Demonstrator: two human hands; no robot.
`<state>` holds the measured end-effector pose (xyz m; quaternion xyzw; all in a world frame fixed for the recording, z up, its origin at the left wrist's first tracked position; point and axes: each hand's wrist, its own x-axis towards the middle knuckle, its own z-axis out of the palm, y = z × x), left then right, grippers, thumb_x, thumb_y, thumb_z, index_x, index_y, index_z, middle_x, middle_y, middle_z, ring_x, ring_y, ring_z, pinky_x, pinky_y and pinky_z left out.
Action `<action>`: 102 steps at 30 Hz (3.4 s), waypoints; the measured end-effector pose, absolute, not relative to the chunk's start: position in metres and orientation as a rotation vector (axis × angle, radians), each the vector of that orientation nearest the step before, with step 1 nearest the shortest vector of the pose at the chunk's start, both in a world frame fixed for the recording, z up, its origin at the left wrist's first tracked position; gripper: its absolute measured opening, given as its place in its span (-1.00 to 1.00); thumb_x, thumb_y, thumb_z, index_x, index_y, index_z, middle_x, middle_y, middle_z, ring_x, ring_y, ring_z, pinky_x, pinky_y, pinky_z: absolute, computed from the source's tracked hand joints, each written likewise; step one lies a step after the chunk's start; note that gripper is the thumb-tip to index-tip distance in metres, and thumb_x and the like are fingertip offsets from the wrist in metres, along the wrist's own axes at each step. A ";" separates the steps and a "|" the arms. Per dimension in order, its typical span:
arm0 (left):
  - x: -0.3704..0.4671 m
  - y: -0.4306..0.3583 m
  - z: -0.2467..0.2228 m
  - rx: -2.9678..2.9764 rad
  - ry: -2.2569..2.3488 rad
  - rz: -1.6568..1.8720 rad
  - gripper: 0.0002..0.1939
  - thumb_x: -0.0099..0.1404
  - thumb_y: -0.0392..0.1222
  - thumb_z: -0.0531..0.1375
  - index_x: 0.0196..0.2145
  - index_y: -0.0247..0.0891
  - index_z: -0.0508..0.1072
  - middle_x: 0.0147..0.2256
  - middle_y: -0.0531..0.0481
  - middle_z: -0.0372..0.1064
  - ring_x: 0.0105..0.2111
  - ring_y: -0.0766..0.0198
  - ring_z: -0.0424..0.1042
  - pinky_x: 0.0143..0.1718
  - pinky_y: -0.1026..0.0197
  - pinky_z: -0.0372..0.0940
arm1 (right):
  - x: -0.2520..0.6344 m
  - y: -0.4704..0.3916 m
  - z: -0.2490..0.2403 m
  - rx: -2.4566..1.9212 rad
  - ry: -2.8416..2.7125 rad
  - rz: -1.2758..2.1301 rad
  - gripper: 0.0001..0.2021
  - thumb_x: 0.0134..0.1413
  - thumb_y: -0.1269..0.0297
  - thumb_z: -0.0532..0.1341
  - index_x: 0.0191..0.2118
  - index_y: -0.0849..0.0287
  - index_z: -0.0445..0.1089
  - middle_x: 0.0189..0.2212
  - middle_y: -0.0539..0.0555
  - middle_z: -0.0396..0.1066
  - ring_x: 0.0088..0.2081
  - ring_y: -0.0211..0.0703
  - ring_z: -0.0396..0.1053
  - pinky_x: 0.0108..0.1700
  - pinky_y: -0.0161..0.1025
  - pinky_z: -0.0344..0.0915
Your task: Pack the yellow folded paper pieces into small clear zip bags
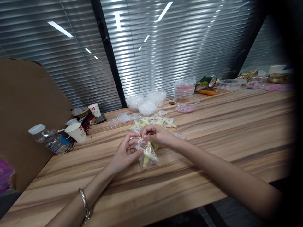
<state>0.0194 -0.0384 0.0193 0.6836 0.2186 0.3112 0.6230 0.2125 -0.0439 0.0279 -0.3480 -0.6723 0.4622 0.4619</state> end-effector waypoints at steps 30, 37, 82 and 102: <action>0.029 -0.034 0.006 1.336 0.684 0.889 -0.50 0.03 -0.27 0.32 -0.07 -0.26 0.27 -0.26 -0.14 0.47 -0.30 0.23 0.42 -0.38 0.33 0.23 | 0.208 -0.045 0.021 -0.963 -1.318 1.322 -0.74 0.02 0.11 0.21 -0.23 0.17 0.30 -0.31 0.00 0.28 -0.38 -0.34 0.24 -0.36 -0.39 0.17; 0.029 -0.032 0.004 1.377 0.676 0.986 -0.55 0.08 -0.26 0.29 -0.08 -0.24 0.27 -0.32 -0.03 0.45 -0.38 0.34 0.37 -0.34 0.33 0.24 | 0.204 -0.047 0.018 -1.018 -1.653 1.293 -0.68 0.00 0.04 0.20 -0.32 0.26 0.31 -0.55 -0.08 0.18 -0.56 -0.41 0.07 -0.56 -0.41 -0.05; 0.021 -0.023 0.009 1.555 0.563 0.877 -0.54 0.15 -0.18 0.24 0.00 -0.25 0.28 -0.40 0.03 0.25 -0.44 0.34 0.34 -0.39 0.29 0.26 | 0.209 -0.041 0.012 -1.021 -1.657 1.163 -0.71 -0.01 0.06 0.20 -0.39 0.24 0.34 -0.50 0.00 0.30 -0.50 -0.32 0.22 -0.45 -0.38 0.13; 0.018 -0.020 0.008 1.520 0.575 0.866 -0.52 0.13 -0.18 0.26 0.01 -0.26 0.32 -0.47 0.04 0.29 -0.50 0.35 0.32 -0.47 0.31 0.22 | 0.206 -0.045 0.021 -1.061 -1.630 1.199 -0.79 -0.07 0.18 0.21 -0.46 0.24 0.29 -0.59 -0.07 0.19 -0.56 -0.37 0.10 -0.52 -0.39 0.00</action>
